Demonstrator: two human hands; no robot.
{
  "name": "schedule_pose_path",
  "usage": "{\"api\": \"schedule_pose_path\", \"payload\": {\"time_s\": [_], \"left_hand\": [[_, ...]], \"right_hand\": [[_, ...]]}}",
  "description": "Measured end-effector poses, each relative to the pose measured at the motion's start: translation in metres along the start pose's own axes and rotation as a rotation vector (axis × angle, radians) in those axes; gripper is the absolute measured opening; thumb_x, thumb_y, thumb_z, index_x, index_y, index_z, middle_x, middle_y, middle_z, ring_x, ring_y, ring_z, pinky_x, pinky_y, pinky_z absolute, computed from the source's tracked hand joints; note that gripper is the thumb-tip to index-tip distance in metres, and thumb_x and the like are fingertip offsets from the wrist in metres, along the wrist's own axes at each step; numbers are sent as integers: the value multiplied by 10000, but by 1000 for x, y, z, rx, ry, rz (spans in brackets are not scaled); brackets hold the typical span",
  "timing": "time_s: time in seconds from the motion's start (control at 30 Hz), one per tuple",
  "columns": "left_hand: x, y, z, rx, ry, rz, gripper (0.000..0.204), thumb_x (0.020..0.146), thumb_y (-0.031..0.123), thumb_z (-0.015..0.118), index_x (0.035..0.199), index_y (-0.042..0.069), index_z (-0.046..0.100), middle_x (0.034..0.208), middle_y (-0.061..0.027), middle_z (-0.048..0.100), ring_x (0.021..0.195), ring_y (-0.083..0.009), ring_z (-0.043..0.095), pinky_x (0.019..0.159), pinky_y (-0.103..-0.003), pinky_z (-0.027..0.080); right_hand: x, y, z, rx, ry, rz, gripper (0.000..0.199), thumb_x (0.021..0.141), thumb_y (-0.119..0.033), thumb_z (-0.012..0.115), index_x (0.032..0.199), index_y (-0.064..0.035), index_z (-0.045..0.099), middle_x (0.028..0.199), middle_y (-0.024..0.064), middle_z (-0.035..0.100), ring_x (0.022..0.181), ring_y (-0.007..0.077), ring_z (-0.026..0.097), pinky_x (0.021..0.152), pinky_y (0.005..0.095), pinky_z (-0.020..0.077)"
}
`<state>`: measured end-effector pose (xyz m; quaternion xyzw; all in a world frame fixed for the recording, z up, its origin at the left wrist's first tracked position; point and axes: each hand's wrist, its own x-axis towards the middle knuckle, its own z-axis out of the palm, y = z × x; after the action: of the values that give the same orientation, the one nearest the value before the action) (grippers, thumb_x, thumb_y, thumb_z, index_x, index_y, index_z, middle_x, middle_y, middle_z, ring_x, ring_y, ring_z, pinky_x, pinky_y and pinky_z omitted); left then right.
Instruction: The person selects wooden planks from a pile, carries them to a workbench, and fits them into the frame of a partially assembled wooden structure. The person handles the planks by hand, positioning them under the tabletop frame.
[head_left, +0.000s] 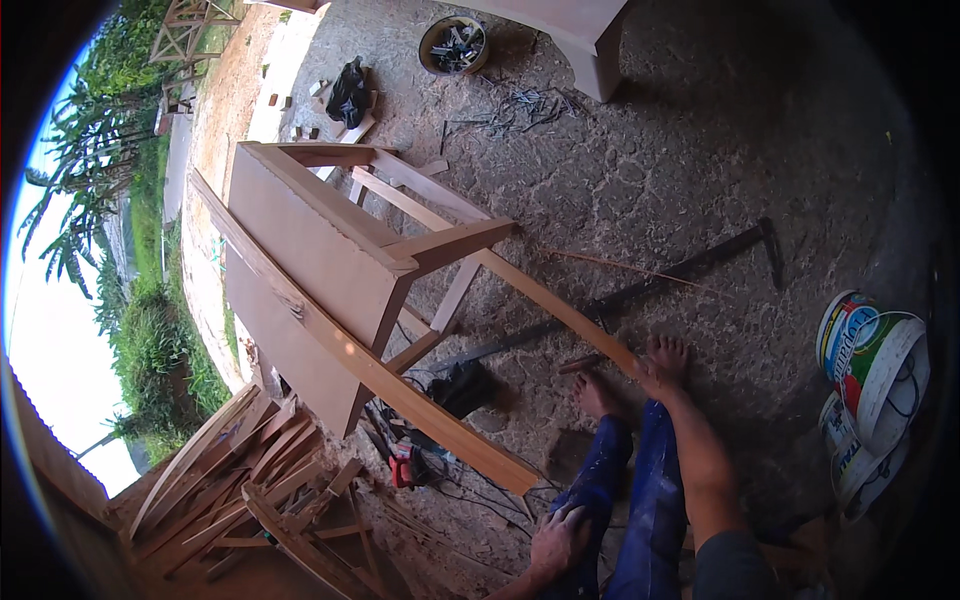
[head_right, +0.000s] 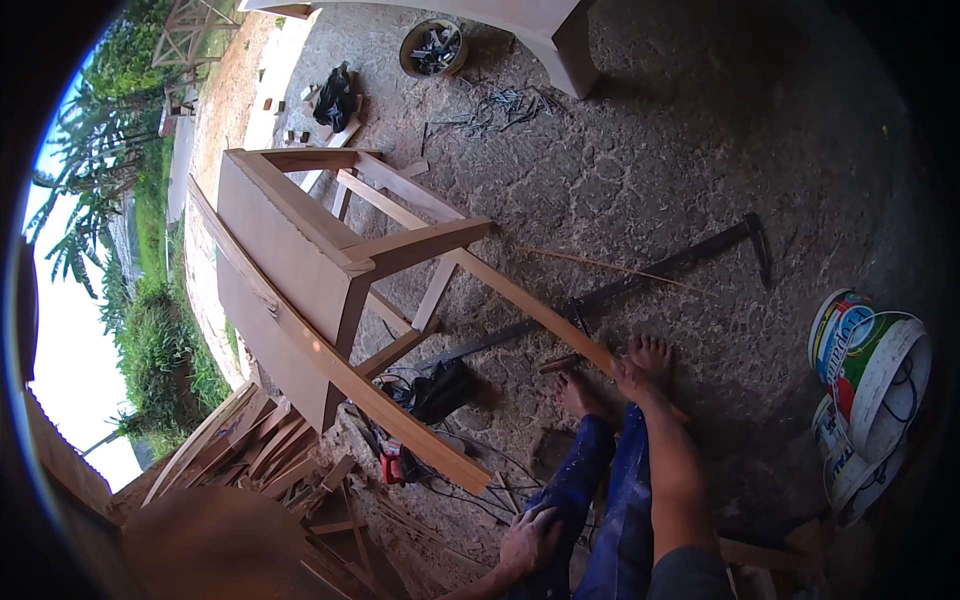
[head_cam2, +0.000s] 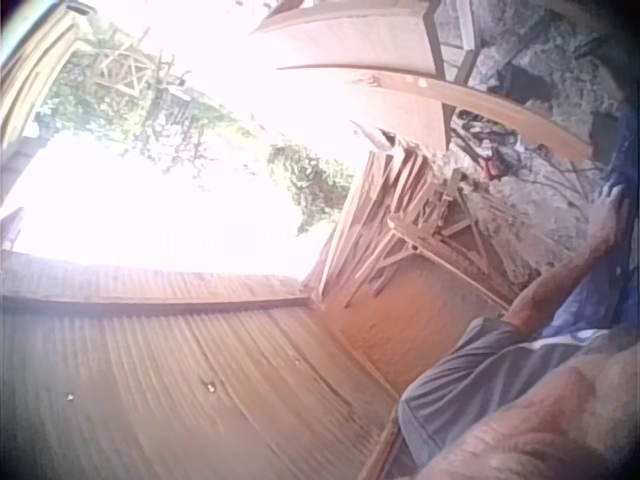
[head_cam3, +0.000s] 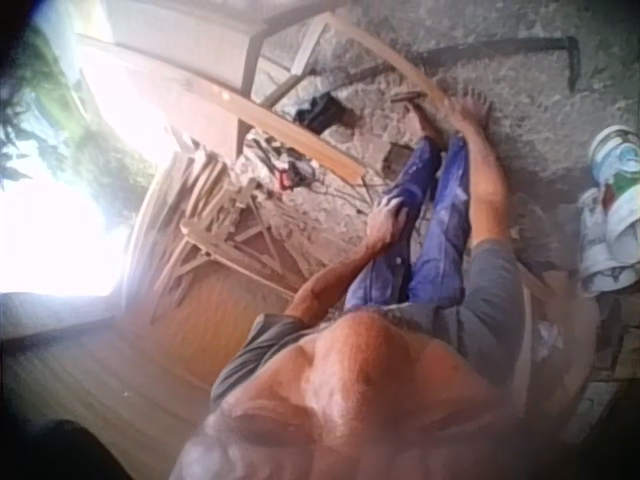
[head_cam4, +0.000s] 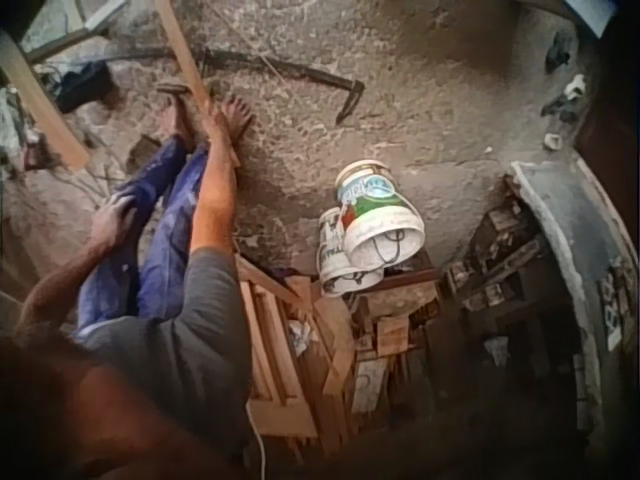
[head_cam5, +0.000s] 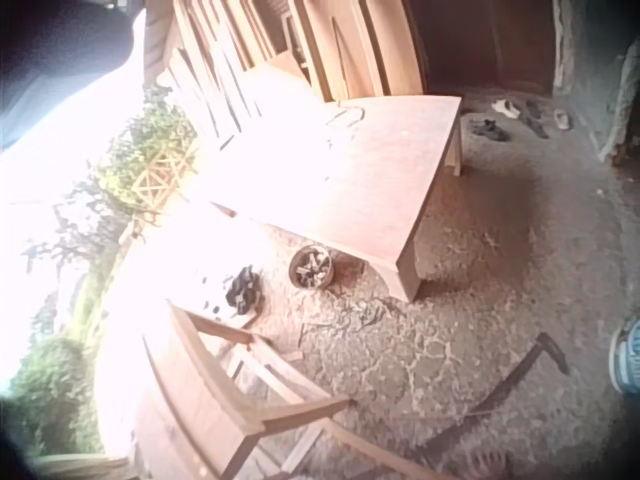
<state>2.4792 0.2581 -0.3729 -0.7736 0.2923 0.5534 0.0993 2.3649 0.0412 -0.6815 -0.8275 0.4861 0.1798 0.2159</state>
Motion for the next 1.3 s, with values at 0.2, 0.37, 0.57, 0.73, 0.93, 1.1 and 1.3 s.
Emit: {"api": "schedule_pose_path", "payload": {"time_s": [0.2,0.37,0.57,0.73,0.93,1.1,1.3], "left_hand": [[3,-2,-3,18,0,6,443,936,403,542,1316,177,556,1328,-112,563,1203,-390,510,1032,-464,422],[3,3,-10,-25,-13,-9,446,941,378,539,1327,154,544,1330,-145,557,1207,-391,507,1021,-461,420],[3,-5,-2,-15,10,16,444,938,380,543,1323,159,545,1329,-133,558,1212,-382,510,1005,-467,437],[4,-3,-3,-54,12,4,437,930,371,557,1310,157,554,1318,-117,569,1212,-366,514,1011,-458,436],[6,-4,-4,-84,39,-5,413,921,356,571,1285,162,579,1315,-103,574,1212,-361,515,1023,-446,430],[6,1,-11,-116,-5,-42,431,925,366,567,1301,153,576,1334,-110,560,1230,-369,499,1043,-447,418],[9,-2,-9,-96,4,-15,421,927,362,566,1289,148,581,1328,-114,564,1230,-370,497,1036,-451,419]], "right_hand": [[7,-3,-6,32,-153,35,663,848,-546,539,1310,-72,510,1254,155,547,1180,338,492,1019,477,346],[6,-5,-8,76,-179,0,692,850,-531,563,1349,-58,489,1289,170,536,1216,359,470,1058,502,315],[5,-5,8,70,-128,13,691,852,-518,598,1358,-60,484,1328,177,524,1248,373,453,1094,525,278],[7,-2,27,47,-80,24,667,858,-508,593,1346,-64,495,1324,180,528,1242,368,460,1088,523,284],[12,-6,23,70,-157,37,674,852,-521,595,1337,-64,499,1323,179,530,1252,370,456,1085,528,286],[10,-4,23,50,-120,26,672,851,-542,594,1309,-57,513,1336,184,526,1262,366,454,1094,528,280],[18,-12,2,64,-269,107,655,860,-569,576,1290,-76,541,1356,204,524,1292,376,437,1093,546,275]]}}
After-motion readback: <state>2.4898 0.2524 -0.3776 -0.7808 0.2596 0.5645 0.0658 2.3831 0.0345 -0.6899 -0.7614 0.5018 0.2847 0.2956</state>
